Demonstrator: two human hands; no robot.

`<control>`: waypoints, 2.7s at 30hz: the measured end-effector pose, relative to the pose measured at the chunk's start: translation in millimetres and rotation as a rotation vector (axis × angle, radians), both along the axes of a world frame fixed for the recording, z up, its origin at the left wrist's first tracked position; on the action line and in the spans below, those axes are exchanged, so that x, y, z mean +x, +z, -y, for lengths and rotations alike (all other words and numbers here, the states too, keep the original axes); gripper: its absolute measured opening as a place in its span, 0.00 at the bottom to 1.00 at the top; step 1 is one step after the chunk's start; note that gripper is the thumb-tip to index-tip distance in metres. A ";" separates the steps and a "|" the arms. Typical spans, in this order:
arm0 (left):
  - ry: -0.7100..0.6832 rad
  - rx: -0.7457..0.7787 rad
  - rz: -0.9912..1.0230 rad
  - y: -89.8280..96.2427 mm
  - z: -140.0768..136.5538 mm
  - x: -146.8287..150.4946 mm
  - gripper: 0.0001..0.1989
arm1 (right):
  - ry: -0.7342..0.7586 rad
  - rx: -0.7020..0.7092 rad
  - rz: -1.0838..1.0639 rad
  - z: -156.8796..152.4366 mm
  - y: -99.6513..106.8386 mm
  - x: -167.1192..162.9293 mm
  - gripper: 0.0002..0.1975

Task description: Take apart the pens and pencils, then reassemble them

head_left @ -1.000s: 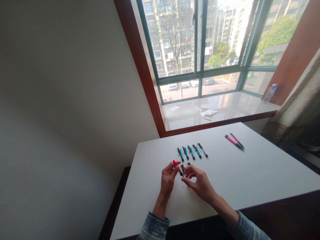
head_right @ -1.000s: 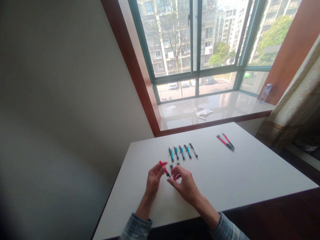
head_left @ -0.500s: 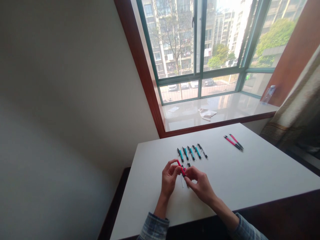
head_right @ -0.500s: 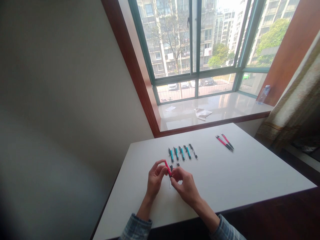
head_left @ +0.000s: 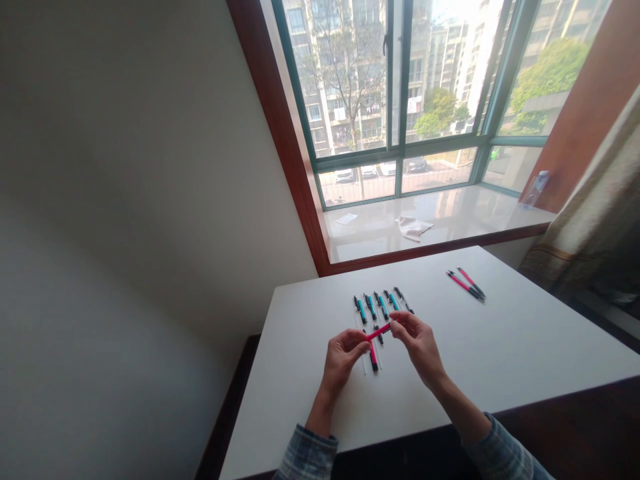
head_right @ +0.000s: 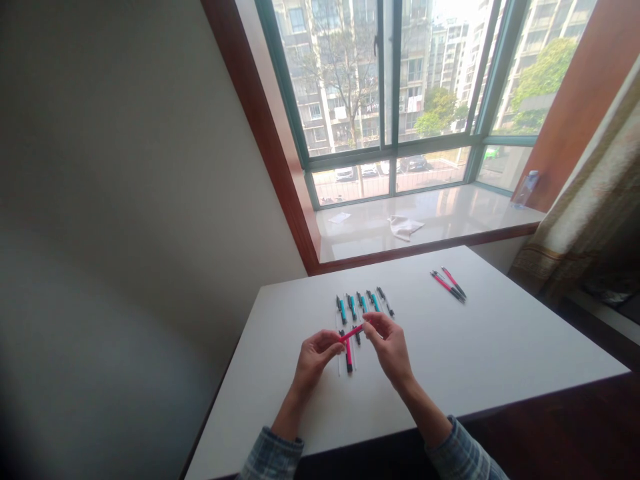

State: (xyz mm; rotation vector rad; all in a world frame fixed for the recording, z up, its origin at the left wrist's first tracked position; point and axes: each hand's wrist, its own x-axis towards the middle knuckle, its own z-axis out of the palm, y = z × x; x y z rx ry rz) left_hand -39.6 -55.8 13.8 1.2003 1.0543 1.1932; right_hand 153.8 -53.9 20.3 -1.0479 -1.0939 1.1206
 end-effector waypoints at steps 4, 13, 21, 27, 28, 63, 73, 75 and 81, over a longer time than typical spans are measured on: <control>-0.007 -0.006 0.036 0.5 -0.2 -0.5 0.14 | 0.025 0.008 0.009 -2.1 7.2 -1.0 0.19; 0.062 0.002 0.047 0.8 -1.4 -0.8 0.13 | 0.017 0.047 0.015 -0.9 7.1 4.3 0.17; 0.146 0.017 0.031 1.6 -1.9 -0.7 0.14 | -0.170 0.028 0.119 1.7 -18.0 37.0 0.18; 0.157 0.017 0.025 -0.3 -2.7 -1.4 0.14 | -0.138 0.060 0.475 19.5 -43.8 53.5 0.15; 0.156 0.018 0.022 -0.2 -2.8 -1.5 0.13 | -0.124 0.079 0.543 22.2 -46.2 53.8 0.14; 0.179 0.056 -0.030 -2.1 -2.8 -3.0 0.14 | 0.087 0.191 0.889 18.5 -36.1 40.5 0.10; 0.176 0.058 -0.033 -4.0 -3.6 -3.0 0.14 | 0.082 0.270 0.856 13.3 -42.3 44.2 0.13; 0.174 0.057 -0.042 -3.5 -3.1 -3.2 0.14 | 0.120 0.304 0.858 12.7 -41.9 43.1 0.13; 0.184 0.055 -0.058 -1.6 1.4 -7.3 0.14 | 0.158 0.309 0.841 18.3 -39.0 32.2 0.12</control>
